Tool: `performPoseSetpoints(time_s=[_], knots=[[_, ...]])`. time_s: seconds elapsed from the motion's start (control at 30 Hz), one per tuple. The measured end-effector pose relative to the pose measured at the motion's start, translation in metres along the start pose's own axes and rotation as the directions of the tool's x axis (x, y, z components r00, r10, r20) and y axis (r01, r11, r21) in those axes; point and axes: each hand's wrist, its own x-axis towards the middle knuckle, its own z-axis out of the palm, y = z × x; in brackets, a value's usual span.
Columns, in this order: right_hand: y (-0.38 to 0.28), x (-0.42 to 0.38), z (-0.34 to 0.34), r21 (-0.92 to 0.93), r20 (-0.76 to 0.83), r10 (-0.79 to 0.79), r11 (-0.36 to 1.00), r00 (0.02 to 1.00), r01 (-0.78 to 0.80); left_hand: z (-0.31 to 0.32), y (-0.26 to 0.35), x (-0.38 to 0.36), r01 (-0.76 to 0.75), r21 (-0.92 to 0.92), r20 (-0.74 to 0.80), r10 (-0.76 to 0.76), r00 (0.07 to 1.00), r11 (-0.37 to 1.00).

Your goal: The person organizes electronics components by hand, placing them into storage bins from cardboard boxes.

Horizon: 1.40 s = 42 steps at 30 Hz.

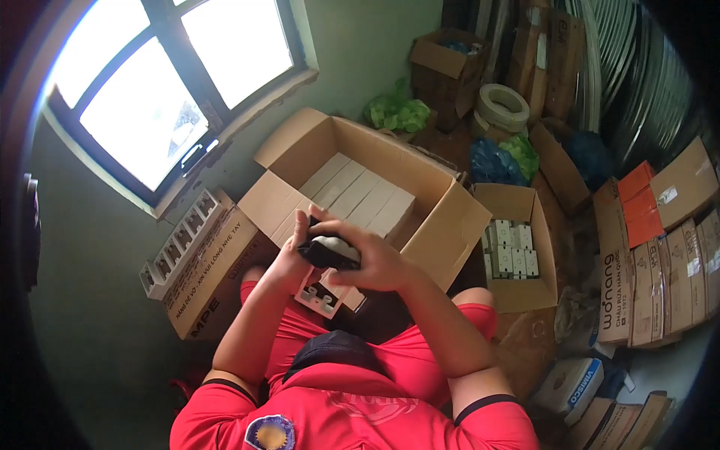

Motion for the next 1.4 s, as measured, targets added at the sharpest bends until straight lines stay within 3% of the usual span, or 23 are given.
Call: performPoseSetpoints(time_s=[0.07, 0.17, 0.2, 0.27, 0.37, 0.47, 0.5, 0.57, 0.67, 0.73, 0.77, 0.83, 0.9, 1.03, 1.13, 1.17, 1.2, 1.3, 1.4], knots=[[-0.017, 0.003, 0.003, -0.162, -0.026, 0.003, 0.987, 1.000, -0.007, 0.001, -0.011, 0.008, 0.019, -0.102, -0.035, -0.022, 0.999, 0.995], [-0.006, -0.012, 0.001, -0.194, -0.240, 0.179, 0.954, 0.954, -0.227, 0.003, -0.014, 0.007, 0.078, -0.057, 0.000, -0.078, 0.997, 0.995], [0.007, -0.011, 0.007, -0.156, -0.432, 0.059, 0.978, 0.900, -0.139, 0.006, -0.013, 0.008, 0.061, -0.086, -0.024, -0.064, 0.998, 0.994], [0.028, -0.019, 0.007, -0.188, -0.625, -0.077, 0.981, 0.777, -0.054, 0.017, -0.010, 0.014, 0.023, -0.140, -0.067, -0.032, 0.997, 0.990], [0.017, -0.010, 0.013, -0.127, -0.668, -0.156, 0.987, 0.727, 0.095, 0.024, 0.001, 0.031, -0.016, -0.262, -0.200, -0.038, 0.979, 0.965], [0.021, -0.009, 0.017, -0.285, -0.467, -0.211, 0.955, 0.859, 0.080, 0.017, 0.017, 0.042, -0.137, -0.328, -0.341, 0.018, 0.940, 0.935], [0.024, -0.008, 0.017, -0.203, -0.359, -0.173, 0.974, 0.917, 0.105, 0.014, 0.023, 0.041, -0.174, -0.348, -0.333, 0.052, 0.941, 0.921], [0.023, -0.007, 0.017, -0.250, -0.318, -0.187, 0.962, 0.929, 0.108, 0.012, 0.031, 0.036, -0.217, -0.345, -0.337, 0.095, 0.937, 0.913], [0.020, -0.006, 0.009, -0.303, -0.255, -0.225, 0.942, 0.941, 0.143, 0.004, 0.010, 0.049, -0.084, -0.419, -0.261, -0.031, 0.965, 0.904], [0.008, -0.001, 0.003, -0.336, -0.233, -0.254, 0.927, 0.939, 0.167, 0.005, 0.004, 0.051, -0.087, -0.305, -0.203, 0.025, 0.979, 0.948], [0.006, 0.002, 0.004, -0.352, -0.331, -0.290, 0.921, 0.898, 0.167, 0.007, 0.000, 0.052, -0.069, -0.241, -0.158, 0.032, 0.987, 0.968], [0.011, -0.010, -0.003, -0.337, -0.408, -0.214, 0.939, 0.887, 0.071, 0.012, 0.001, 0.039, -0.052, -0.014, 0.016, 0.052, 0.998, 0.999], [0.020, -0.016, -0.006, -0.260, -0.563, -0.150, 0.966, 0.813, -0.002, 0.030, 0.002, 0.033, 0.055, -0.070, -0.002, -0.055, 0.998, 0.996], [0.015, -0.024, -0.013, 0.173, -0.629, 0.236, 0.971, 0.740, -0.163, 0.036, -0.005, 0.034, 0.192, -0.152, 0.009, -0.193, 0.981, 0.970], [0.020, -0.010, 0.003, 0.175, -0.689, 0.065, 0.981, 0.722, 0.079, 0.035, -0.001, 0.042, 0.150, -0.323, -0.120, -0.198, 0.973, 0.934], [0.014, -0.008, -0.001, 0.097, -0.502, -0.016, 0.993, 0.865, 0.074, 0.033, 0.007, 0.044, 0.098, -0.409, -0.178, -0.184, 0.967, 0.907], [0.018, -0.003, 0.001, 0.031, -0.419, -0.116, 0.989, 0.900, 0.142, 0.030, 0.015, 0.043, 0.000, -0.437, -0.235, -0.114, 0.965, 0.900], [0.015, -0.002, 0.008, -0.056, -0.341, -0.181, 0.983, 0.922, 0.173, 0.017, 0.026, 0.046, -0.171, -0.496, -0.282, 0.029, 0.959, 0.852], [0.010, -0.001, -0.003, -0.212, -0.232, -0.303, 0.943, 0.924, 0.255, 0.027, 0.026, 0.043, -0.112, -0.589, -0.255, -0.053, 0.965, 0.800]])
